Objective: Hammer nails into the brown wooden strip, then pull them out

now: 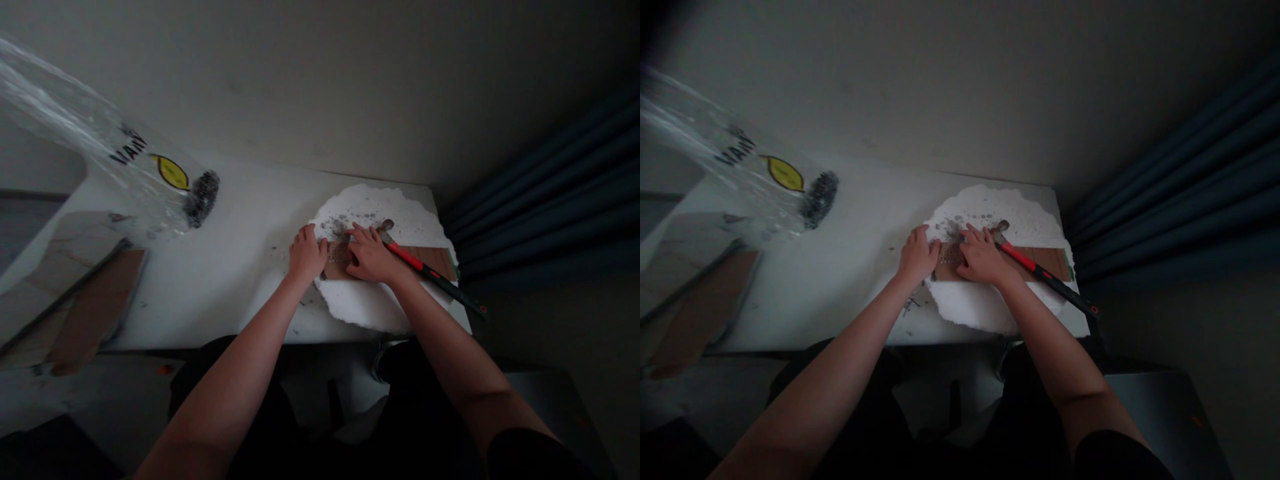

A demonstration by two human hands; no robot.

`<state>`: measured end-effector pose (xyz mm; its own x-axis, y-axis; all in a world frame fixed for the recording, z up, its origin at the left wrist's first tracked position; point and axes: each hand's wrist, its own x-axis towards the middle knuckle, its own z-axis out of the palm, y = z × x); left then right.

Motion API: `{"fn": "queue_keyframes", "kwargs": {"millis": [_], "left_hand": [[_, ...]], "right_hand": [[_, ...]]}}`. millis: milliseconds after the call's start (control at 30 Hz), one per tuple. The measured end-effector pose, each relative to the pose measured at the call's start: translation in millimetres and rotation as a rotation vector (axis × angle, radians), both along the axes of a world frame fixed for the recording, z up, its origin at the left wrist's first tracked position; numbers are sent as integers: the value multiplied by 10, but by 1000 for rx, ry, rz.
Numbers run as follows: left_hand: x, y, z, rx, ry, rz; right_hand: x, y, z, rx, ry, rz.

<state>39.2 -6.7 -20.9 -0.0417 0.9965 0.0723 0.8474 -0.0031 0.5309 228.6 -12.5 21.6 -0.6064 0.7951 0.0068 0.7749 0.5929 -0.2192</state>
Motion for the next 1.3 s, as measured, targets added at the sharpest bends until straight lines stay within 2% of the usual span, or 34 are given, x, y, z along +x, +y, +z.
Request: {"fn": "queue_keyframes", "kwargs": {"millis": [733, 1300], "left_hand": [[14, -7, 26, -11, -8, 7], [21, -22, 28, -14, -8, 13]], "right_hand": [[47, 15, 51, -38, 68, 9], [-11, 27, 20, -19, -4, -10]]}}
